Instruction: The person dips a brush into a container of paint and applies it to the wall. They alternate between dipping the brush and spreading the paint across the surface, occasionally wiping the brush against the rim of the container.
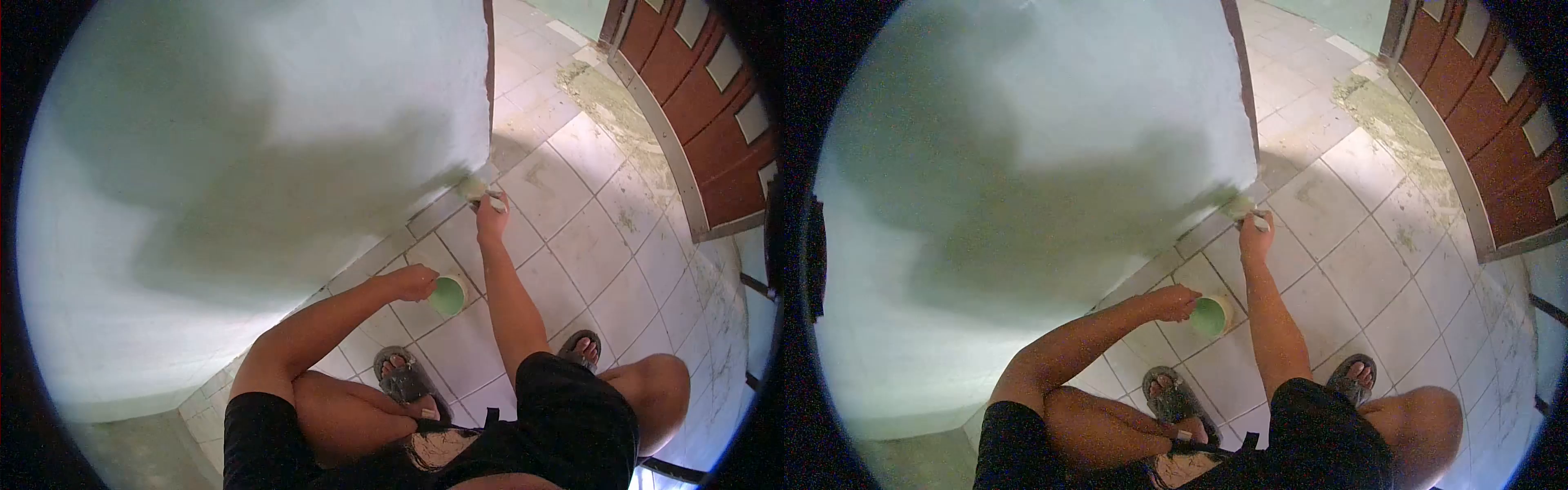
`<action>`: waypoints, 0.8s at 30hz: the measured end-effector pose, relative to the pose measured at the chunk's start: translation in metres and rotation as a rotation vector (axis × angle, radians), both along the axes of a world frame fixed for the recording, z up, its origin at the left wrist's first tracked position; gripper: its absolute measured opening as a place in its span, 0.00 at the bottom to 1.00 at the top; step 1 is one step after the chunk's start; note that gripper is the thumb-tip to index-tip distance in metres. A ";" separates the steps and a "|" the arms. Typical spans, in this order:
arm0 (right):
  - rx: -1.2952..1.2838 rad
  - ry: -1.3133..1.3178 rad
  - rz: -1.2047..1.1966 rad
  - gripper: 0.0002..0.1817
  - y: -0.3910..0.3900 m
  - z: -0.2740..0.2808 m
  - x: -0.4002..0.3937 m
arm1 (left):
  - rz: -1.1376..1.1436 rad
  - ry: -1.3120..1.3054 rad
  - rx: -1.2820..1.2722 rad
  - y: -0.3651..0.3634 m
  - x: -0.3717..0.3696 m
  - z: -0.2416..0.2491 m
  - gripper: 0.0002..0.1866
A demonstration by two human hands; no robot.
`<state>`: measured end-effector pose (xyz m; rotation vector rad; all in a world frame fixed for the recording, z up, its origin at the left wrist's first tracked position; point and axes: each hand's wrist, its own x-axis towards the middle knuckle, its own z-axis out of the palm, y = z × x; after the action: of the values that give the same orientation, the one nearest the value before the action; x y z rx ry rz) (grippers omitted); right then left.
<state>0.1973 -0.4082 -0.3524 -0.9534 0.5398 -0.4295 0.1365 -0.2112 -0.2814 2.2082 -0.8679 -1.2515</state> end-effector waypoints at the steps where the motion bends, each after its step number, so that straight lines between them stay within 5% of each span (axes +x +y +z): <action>1: -0.009 0.043 0.042 0.07 -0.001 0.006 0.002 | -0.063 -0.015 -0.002 0.000 0.002 -0.004 0.12; 6: -0.112 -0.285 -0.063 0.05 0.019 0.176 0.014 | -0.119 -0.048 0.008 -0.002 0.004 -0.003 0.10; 11: 0.226 -0.761 -0.034 0.02 0.014 0.279 0.014 | -0.205 -0.041 0.043 0.001 0.004 -0.016 0.10; 14: 0.222 -0.772 0.004 0.02 0.008 0.239 0.021 | -0.069 0.052 0.099 -0.002 0.002 -0.003 0.10; 22: -0.250 -0.136 0.023 0.04 -0.004 -0.030 0.006 | -0.099 0.041 0.111 -0.004 0.004 -0.001 0.11; 24: -0.331 0.013 0.019 0.04 -0.013 -0.039 0.009 | -0.149 0.020 0.106 -0.008 0.008 -0.002 0.11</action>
<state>0.2063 -0.4213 -0.3916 -1.2781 0.4788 -0.5057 0.1448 -0.2194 -0.2831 2.2437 -0.9952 -1.4164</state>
